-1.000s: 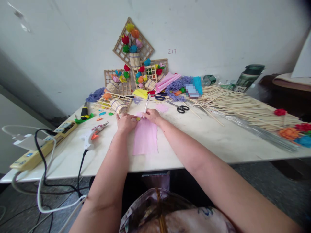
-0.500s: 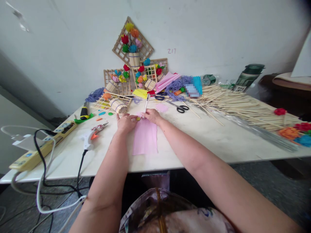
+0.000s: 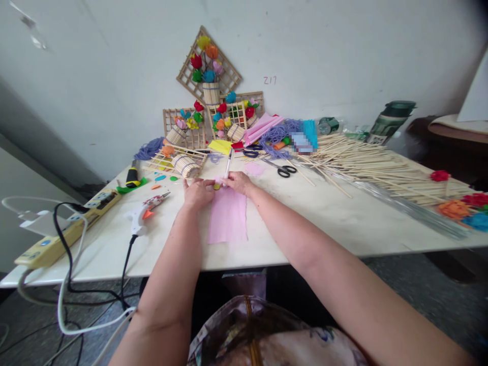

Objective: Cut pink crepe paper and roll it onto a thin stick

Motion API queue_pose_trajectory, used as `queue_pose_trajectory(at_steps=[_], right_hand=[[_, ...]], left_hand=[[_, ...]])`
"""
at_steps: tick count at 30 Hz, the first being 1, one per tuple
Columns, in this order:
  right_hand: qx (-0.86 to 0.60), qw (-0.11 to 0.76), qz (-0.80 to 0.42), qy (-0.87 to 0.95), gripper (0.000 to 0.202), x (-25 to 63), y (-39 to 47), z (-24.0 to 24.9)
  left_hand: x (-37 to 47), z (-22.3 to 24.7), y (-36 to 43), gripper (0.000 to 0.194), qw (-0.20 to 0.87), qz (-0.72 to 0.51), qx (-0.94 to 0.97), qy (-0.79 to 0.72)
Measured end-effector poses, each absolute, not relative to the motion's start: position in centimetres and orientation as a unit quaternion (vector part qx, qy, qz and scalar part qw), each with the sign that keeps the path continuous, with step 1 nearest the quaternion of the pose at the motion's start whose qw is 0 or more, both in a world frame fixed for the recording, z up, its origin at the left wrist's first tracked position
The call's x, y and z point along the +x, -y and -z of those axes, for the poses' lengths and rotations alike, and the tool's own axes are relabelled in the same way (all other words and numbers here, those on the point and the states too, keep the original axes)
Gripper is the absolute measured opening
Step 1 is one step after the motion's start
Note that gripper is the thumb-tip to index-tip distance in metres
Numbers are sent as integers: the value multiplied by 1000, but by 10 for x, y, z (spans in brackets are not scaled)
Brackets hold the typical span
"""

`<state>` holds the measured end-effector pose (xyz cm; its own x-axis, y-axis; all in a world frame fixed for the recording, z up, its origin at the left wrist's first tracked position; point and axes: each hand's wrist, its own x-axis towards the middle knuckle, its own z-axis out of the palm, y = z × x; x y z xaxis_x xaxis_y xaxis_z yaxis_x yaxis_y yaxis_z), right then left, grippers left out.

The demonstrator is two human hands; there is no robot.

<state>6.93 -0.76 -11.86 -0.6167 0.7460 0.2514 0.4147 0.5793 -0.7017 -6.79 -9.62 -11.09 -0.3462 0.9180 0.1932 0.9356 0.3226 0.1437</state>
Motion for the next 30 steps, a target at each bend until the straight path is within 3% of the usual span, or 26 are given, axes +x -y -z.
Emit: queue_pose_trajectory(at_steps=[15, 21, 30], right_hand=[[-327, 303, -330, 832, 22, 67, 1, 125], [-348, 328, -345, 807, 24, 65, -5, 129], [-334, 329, -354, 810, 26, 62, -6, 134]], left_hand=[[-67, 109, 97, 41, 37, 124, -548, 826], [-63, 105, 101, 29, 33, 145, -554, 819], [-62, 102, 104, 35, 65, 50, -630, 772]])
